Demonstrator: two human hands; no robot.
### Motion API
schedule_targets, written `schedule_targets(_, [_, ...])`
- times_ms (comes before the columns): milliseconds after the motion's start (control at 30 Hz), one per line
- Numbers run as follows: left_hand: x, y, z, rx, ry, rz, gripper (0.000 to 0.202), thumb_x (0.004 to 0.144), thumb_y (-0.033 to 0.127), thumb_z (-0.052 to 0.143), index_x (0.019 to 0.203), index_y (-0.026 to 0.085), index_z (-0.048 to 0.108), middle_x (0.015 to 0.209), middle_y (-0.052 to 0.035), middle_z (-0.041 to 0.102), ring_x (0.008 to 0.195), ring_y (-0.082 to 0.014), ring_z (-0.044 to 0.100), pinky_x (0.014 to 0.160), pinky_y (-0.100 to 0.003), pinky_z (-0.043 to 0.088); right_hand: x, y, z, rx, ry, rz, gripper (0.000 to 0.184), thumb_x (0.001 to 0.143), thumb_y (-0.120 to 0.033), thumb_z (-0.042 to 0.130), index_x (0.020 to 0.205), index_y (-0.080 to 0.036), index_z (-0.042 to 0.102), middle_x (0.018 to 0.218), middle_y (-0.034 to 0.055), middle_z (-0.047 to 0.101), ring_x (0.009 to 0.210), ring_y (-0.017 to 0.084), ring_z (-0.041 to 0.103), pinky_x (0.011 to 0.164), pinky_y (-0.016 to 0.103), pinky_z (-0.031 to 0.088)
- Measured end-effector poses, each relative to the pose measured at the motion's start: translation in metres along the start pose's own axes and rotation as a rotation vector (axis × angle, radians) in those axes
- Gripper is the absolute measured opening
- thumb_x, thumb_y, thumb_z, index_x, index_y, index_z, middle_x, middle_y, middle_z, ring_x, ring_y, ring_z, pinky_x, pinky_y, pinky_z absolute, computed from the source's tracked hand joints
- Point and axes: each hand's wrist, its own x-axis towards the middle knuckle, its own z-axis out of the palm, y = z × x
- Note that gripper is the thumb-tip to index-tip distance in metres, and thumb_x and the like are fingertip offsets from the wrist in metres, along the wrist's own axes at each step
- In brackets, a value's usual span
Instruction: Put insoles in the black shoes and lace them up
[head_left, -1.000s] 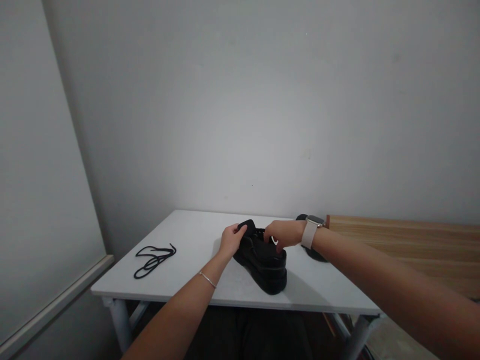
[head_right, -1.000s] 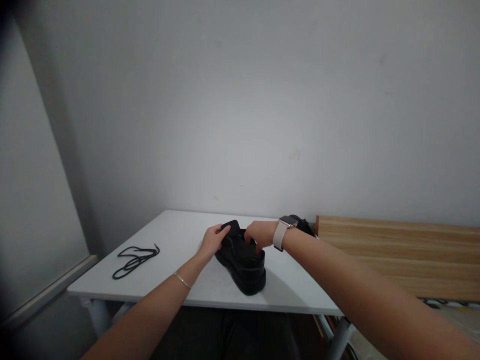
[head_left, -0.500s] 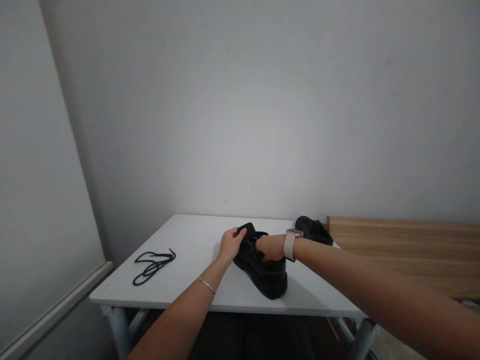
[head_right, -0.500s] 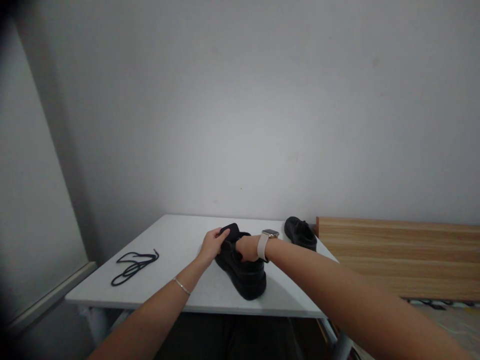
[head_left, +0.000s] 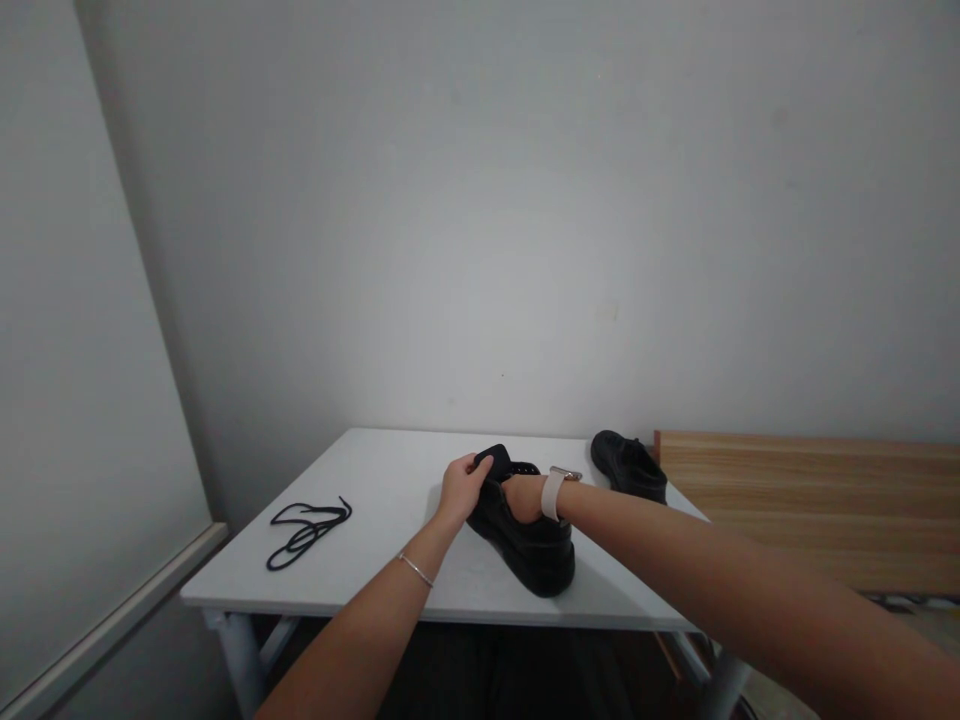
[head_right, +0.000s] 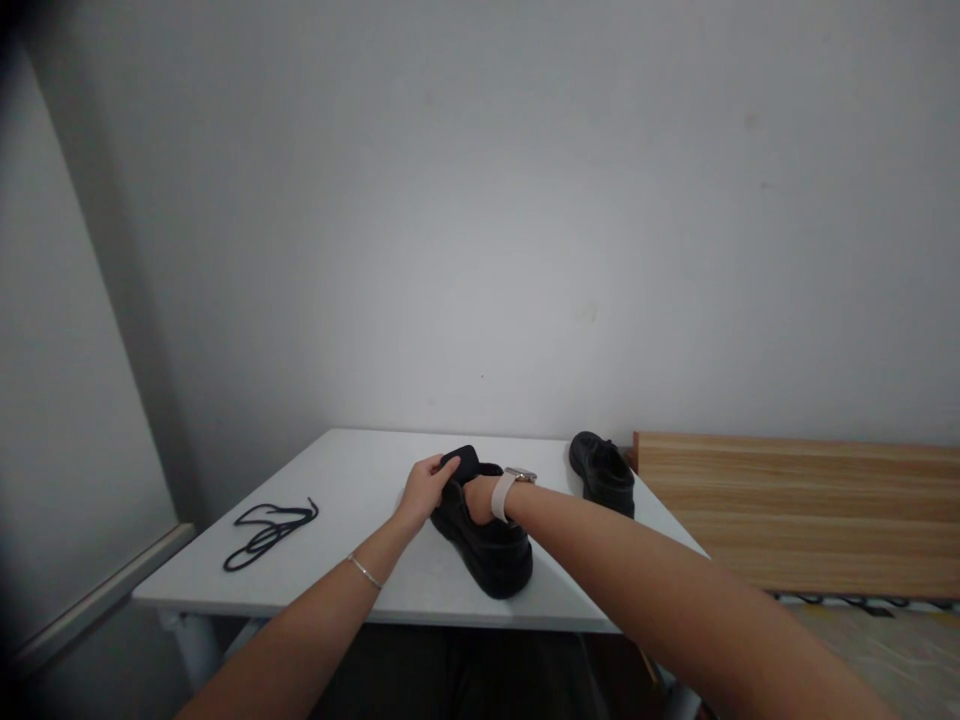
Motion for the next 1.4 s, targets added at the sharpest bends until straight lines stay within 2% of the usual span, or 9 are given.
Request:
schedule_targets(200, [0.0, -0.003, -0.001, 0.014, 0.007, 0.019, 0.035, 0.072, 0.049, 0.059, 0.059, 0.017, 0.056, 0.043, 0.0055, 0.044, 0.044, -0.01, 0.041, 0.041, -0.021, 0.027, -0.004, -0.001, -0.001, 0.005, -0.021, -0.007, 0.028, 0.071, -0.004, 0.052, 0.094, -0.007, 0.068, 0.105, 0.0193, 0.068, 0.096, 0.026, 0.063, 0.081, 0.033, 0.047])
schedule_targets(367, [0.002, -0.007, -0.001, 0.02, 0.013, 0.047, 0.035, 0.072, 0.049, 0.058, 0.06, 0.016, 0.058, 0.046, 0.0047, 0.047, 0.047, -0.0105, 0.043, 0.044, -0.021, 0.029, -0.01, 0.005, -0.002, 0.121, -0.035, 0.046, 0.031, 0.074, -0.01, 0.049, 0.098, -0.004, 0.066, 0.098, 0.0204, 0.069, 0.085, 0.024, 0.066, 0.063, 0.027, 0.049])
schedule_targets(500, [0.004, -0.011, 0.0, 0.018, 0.017, 0.06, 0.035, 0.073, 0.048, 0.058, 0.061, 0.015, 0.059, 0.052, 0.0028, 0.052, 0.052, -0.0115, 0.046, 0.047, -0.021, 0.031, -0.012, 0.006, -0.001, 0.207, -0.046, 0.04, 0.034, 0.073, -0.009, 0.047, 0.102, -0.006, 0.065, 0.1, 0.0173, 0.069, 0.086, 0.021, 0.065, 0.063, 0.024, 0.048])
schedule_targets(633, [0.004, -0.011, 0.001, 0.011, 0.016, 0.06, 0.035, 0.074, 0.048, 0.058, 0.06, 0.016, 0.057, 0.048, 0.0042, 0.047, 0.049, -0.0113, 0.042, 0.046, -0.021, 0.029, -0.015, 0.007, -0.002, 0.256, -0.064, 0.023, 0.035, 0.071, -0.008, 0.047, 0.102, -0.004, 0.065, 0.098, 0.0185, 0.069, 0.083, 0.022, 0.065, 0.06, 0.025, 0.048])
schedule_targets(800, [0.003, -0.005, -0.002, -0.039, -0.018, 0.12, 0.034, 0.074, 0.047, 0.059, 0.06, 0.017, 0.055, 0.052, 0.0042, 0.047, 0.054, -0.0112, 0.043, 0.051, -0.021, 0.033, -0.031, 0.014, -0.017, 0.308, -0.106, -0.074, 0.028, 0.067, -0.008, 0.055, 0.092, -0.007, 0.067, 0.088, 0.0122, 0.071, 0.077, 0.019, 0.065, 0.06, 0.024, 0.048])
schedule_targets(900, [0.004, 0.002, -0.007, -0.095, -0.044, 0.155, 0.034, 0.075, 0.049, 0.057, 0.066, 0.016, 0.057, 0.061, 0.0027, 0.053, 0.061, -0.0121, 0.047, 0.057, -0.022, 0.038, -0.049, 0.02, -0.028, 0.398, -0.041, -0.15, 0.033, 0.07, -0.005, 0.055, 0.1, -0.012, 0.065, 0.088, 0.0057, 0.071, 0.078, 0.014, 0.065, 0.064, 0.019, 0.048])
schedule_targets(1000, [0.005, 0.011, -0.013, -0.201, -0.094, 0.168, 0.035, 0.077, 0.05, 0.055, 0.075, 0.016, 0.059, 0.068, 0.0006, 0.057, 0.066, -0.0128, 0.05, 0.061, -0.022, 0.04, -0.066, 0.021, -0.034, 0.448, 0.117, -0.229, 0.025, 0.071, -0.006, 0.057, 0.094, -0.012, 0.067, 0.077, 0.0038, 0.07, 0.07, 0.012, 0.064, 0.062, 0.018, 0.047])
schedule_targets(1200, [0.005, 0.024, -0.015, -0.306, -0.17, 0.124, 0.034, 0.074, 0.049, 0.061, 0.074, 0.015, 0.06, 0.067, 0.0006, 0.057, 0.064, -0.0122, 0.049, 0.06, -0.022, 0.039, -0.073, -0.008, -0.028, 0.159, 0.198, -0.345, 0.016, 0.073, -0.008, 0.059, 0.08, -0.014, 0.072, 0.079, 0.0055, 0.072, 0.073, 0.014, 0.064, 0.068, 0.021, 0.046])
schedule_targets(1400, [-0.001, 0.039, -0.013, -0.295, -0.226, 0.188, 0.028, 0.078, 0.043, 0.061, 0.075, 0.015, 0.061, 0.07, 0.0, 0.058, 0.068, -0.0135, 0.052, 0.063, -0.022, 0.041, -0.053, -0.045, -0.014, -0.185, 0.122, -0.107, 0.02, 0.07, -0.013, 0.062, 0.085, -0.006, 0.072, 0.081, 0.0188, 0.071, 0.074, 0.025, 0.068, 0.059, 0.027, 0.049])
